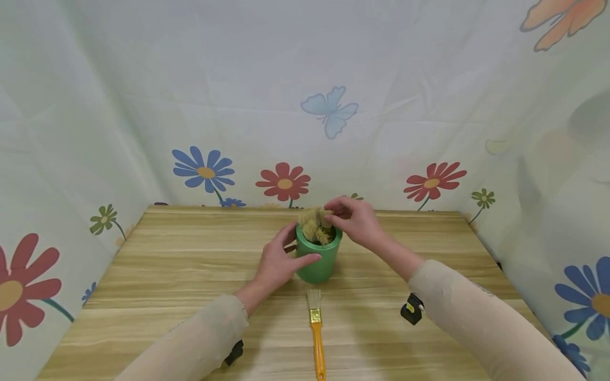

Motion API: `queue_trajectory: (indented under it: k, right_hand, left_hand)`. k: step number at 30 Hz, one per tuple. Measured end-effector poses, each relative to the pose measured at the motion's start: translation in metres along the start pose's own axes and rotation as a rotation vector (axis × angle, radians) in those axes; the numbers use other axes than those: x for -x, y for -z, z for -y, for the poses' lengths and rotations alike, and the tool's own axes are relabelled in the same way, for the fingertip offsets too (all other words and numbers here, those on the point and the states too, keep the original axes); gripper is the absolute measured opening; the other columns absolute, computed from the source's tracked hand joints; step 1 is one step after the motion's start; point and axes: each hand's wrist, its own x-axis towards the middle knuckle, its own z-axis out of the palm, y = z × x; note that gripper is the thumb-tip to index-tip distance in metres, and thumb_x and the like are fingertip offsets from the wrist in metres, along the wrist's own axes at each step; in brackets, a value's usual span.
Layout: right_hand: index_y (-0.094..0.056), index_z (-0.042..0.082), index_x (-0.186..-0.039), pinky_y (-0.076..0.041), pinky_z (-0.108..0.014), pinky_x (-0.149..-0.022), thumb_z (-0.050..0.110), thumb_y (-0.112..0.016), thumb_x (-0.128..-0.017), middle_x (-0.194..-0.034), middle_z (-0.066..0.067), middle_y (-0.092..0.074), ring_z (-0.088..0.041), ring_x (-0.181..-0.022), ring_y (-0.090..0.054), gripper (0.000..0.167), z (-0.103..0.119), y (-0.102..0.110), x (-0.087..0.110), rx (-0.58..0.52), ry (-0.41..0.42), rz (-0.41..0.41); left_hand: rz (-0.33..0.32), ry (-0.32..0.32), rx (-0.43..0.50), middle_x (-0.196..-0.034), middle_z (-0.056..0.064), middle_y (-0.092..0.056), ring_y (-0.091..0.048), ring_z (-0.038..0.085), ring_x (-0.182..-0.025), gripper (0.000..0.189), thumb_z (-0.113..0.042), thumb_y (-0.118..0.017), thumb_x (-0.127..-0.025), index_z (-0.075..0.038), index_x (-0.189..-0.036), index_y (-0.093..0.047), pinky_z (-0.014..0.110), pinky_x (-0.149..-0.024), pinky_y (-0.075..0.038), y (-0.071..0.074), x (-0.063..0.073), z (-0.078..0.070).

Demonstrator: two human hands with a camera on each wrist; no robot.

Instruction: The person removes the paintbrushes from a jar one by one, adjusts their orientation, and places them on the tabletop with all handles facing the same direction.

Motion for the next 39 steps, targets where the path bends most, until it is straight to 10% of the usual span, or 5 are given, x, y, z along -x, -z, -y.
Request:
queue_trajectory:
  k: [18, 39]
  right_hand:
    - [-0.076, 0.003, -0.121, -0.060, -0.018, -0.083, 0.008, -0.075, -0.101, -0.110, -0.014, -0.078, -0.027, -0.098, -0.075, 0.020, 0.027, 0.036, -0.003, -0.034, 0.008, -0.123]
    - [-0.073, -0.004, -0.123, -0.062, -0.021, -0.090, 0.007, -0.076, -0.100, -0.101, 0.002, -0.077, -0.012, -0.092, -0.075, 0.025, 0.053, 0.096, 0.010, -0.294, -0.006, -0.278]
  left_hand:
    - [0.011, 0.011, -0.002, -0.152, -0.003, -0.059, -0.058, 0.020, -0.140, 0.089, -0.037, -0.095, -0.083, -0.026, -0.158, -0.049, 0.045, -0.114, -0.053, 0.002, 0.000, 0.000]
    - [0.002, 0.004, 0.002, -0.151, -0.002, -0.060, -0.059, 0.021, -0.139, 0.091, -0.036, -0.097, -0.081, -0.024, -0.158, -0.049, 0.045, -0.114, -0.053, 0.002, -0.001, 0.007]
